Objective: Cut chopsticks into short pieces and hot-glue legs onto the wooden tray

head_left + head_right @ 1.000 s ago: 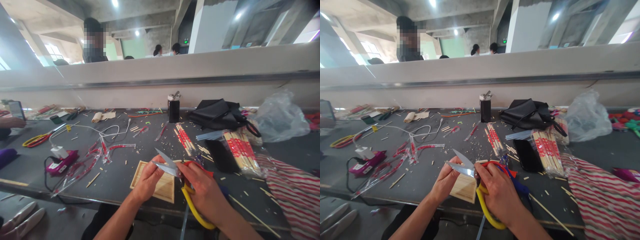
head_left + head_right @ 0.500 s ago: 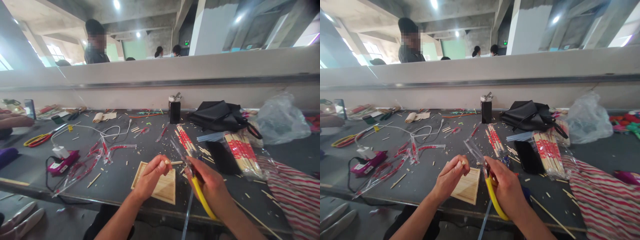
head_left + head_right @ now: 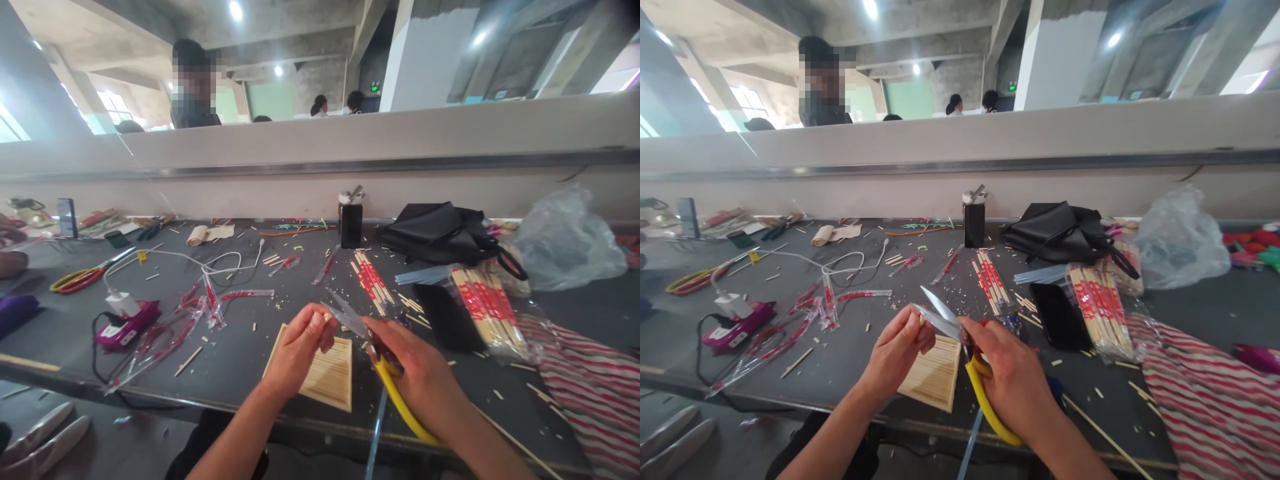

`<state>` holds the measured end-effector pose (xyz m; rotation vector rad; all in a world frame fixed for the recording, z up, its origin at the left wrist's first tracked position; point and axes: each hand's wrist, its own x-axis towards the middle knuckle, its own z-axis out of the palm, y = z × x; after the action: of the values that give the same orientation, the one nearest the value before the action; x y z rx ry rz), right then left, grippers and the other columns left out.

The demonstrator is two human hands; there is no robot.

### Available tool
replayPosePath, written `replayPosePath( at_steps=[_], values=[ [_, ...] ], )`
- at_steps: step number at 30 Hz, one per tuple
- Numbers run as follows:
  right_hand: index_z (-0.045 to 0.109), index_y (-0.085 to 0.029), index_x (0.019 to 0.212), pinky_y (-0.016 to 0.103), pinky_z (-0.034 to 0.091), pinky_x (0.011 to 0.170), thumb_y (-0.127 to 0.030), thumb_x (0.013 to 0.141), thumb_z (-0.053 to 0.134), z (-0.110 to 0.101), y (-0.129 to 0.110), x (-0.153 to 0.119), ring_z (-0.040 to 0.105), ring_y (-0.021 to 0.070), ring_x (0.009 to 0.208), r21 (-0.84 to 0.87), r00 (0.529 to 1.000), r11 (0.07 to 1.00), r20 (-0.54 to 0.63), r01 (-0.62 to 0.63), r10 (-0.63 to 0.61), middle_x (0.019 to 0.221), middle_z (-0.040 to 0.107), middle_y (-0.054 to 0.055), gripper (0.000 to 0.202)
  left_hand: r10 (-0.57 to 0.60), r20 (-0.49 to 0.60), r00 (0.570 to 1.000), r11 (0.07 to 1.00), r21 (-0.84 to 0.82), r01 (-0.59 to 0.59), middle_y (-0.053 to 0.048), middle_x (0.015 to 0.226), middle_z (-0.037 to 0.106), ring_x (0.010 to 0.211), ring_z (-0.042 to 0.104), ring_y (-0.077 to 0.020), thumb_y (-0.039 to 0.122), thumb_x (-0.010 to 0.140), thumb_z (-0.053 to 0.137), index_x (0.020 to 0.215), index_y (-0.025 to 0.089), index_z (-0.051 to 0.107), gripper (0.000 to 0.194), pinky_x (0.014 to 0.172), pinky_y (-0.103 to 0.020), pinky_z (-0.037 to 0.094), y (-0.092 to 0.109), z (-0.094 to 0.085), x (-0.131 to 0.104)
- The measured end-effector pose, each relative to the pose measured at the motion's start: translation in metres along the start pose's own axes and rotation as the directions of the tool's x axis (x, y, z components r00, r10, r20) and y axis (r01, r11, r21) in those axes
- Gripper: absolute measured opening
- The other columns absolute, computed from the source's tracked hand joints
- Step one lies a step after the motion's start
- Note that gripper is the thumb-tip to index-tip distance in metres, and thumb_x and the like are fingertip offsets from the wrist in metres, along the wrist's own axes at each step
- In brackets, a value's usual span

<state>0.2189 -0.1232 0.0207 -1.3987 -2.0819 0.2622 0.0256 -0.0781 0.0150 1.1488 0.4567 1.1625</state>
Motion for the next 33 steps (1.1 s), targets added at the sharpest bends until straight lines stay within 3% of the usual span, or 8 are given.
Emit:
replayPosePath(
  at_steps=[8, 18, 26, 33],
  values=[
    [0.045, -0.027, 0.131, 0.034, 0.051, 0.077, -0.006, 0.078, 0.054, -0.002, -0.008, 0.002, 0.059, 0.0213, 0.090, -0.084, 0.998, 0.996, 0.056, 0.030, -0.025, 0.096, 0.057, 0.004, 0.058, -0.005, -0.022, 1.000, 0.993, 0.115, 0.008, 0.003, 0.069, 0.039, 0.065, 0.033, -0.0113, 0.039, 0.090, 0.052, 0.087, 0.018, 0.054, 0.021, 0.063, -0.025, 0.029, -0.010, -0.007, -0.004],
    [0.047, -0.025, 0.126, 0.032, 0.051, 0.077, -0.001, 0.075, 0.051, -0.003, -0.011, -0.001, 0.059, 0.0204, 0.090, -0.036, 0.997, 0.998, 0.058, 0.058, -0.056, 0.095, 0.056, 0.004, 0.057, -0.017, -0.013, 1.000, 0.997, 0.080, 0.018, 0.002, 0.073, 0.042, 0.067, 0.035, -0.0109, 0.038, 0.089, 0.053, 0.085, 0.018, 0.053, 0.021, 0.065, -0.024, 0.030, -0.013, -0.005, -0.006],
    [0.050, -0.024, 0.125, 0.034, 0.051, 0.076, -0.002, 0.072, 0.053, -0.004, -0.013, -0.001, 0.058, 0.0224, 0.088, -0.155, 0.997, 0.985, 0.009, 0.080, -0.079, 0.092, 0.056, 0.005, 0.058, -0.038, -0.024, 0.999, 0.992, 0.116, 0.040, 0.001, 0.072, 0.043, 0.068, 0.036, -0.0117, 0.041, 0.088, 0.053, 0.084, 0.018, 0.054, 0.024, 0.066, -0.025, 0.030, -0.010, -0.006, -0.007],
    [0.049, -0.025, 0.126, 0.031, 0.052, 0.077, -0.001, 0.074, 0.050, -0.008, -0.015, 0.000, 0.059, 0.0200, 0.088, -0.051, 0.995, 0.995, 0.044, 0.090, -0.088, 0.095, 0.057, 0.004, 0.057, -0.029, 0.001, 1.000, 0.992, 0.121, 0.028, 0.001, 0.072, 0.044, 0.068, 0.037, -0.0118, 0.041, 0.087, 0.056, 0.083, 0.017, 0.056, 0.024, 0.066, -0.025, 0.031, -0.007, -0.006, -0.007]
  ],
)
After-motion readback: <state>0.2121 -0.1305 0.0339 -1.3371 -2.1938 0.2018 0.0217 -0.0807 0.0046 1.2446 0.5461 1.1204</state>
